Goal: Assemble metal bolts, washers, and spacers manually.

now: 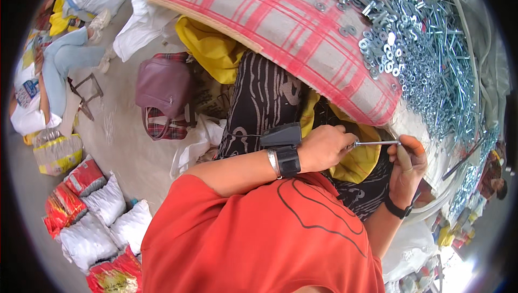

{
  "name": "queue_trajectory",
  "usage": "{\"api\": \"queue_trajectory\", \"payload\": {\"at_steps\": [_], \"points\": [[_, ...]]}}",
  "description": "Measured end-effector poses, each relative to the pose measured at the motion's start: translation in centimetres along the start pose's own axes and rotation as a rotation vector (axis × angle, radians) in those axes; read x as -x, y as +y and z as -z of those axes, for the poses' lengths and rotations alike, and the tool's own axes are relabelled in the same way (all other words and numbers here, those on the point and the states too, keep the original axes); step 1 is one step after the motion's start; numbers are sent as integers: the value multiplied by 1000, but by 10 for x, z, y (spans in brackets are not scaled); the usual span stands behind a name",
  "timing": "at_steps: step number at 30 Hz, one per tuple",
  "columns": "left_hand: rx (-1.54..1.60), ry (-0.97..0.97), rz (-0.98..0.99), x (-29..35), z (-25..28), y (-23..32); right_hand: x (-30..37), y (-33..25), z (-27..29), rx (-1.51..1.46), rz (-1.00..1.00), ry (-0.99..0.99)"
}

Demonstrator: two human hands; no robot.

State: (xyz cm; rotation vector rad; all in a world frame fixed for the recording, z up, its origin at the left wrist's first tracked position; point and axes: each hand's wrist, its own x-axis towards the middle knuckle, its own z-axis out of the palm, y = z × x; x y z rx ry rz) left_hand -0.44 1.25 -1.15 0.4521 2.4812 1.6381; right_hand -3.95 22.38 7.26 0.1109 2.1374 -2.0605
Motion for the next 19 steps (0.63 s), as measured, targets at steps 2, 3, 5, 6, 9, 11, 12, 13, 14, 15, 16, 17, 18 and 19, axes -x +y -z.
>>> {"api": "queue_trajectory", "payload": {"at_steps": [2, 3, 5, 6, 9, 11, 12, 13, 14, 15, 16, 17, 18, 19], "points": [[-68, -44, 15, 3, 3, 1, 5, -1, -3, 90, 7, 2], [-71, -31, 15, 5, 6, 2, 7, -2, -4, 175, 8, 21], [-134, -47, 39, 5, 9, 5, 13, -6, -2, 239, 36, 11], [-132, -41, 34, 5, 10, 5, 16, -8, 0, 128, 18, -17], [-47, -139, -59, 2, 15, 5, 23, -9, 3, 21, -15, -7], [97, -10, -246, 2, 15, 2, 24, -14, -11, 241, 28, 123], [178, -17, -189, 2, 19, 3, 23, -16, -22, 242, 63, 181], [256, -30, -128, 4, 27, 8, 20, -18, -30, 245, 98, 238], [380, -102, 30, 5, 35, 14, 17, -20, -26, 68, 56, 131], [492, -180, 194, 5, 41, 19, 15, -21, -21, -114, 19, 24], [628, -234, 270, 4, 45, 23, 12, -17, -16, -148, -42, -92], [749, -281, 351, 4, 48, 26, 13, -10, -13, -192, -96, -218], [813, -304, 330, 5, 47, 29, 17, -5, -18, -123, -145, -200], [715, -329, 264, 1, 48, 32, 18, 1, -32, -60, -202, -193]]}}
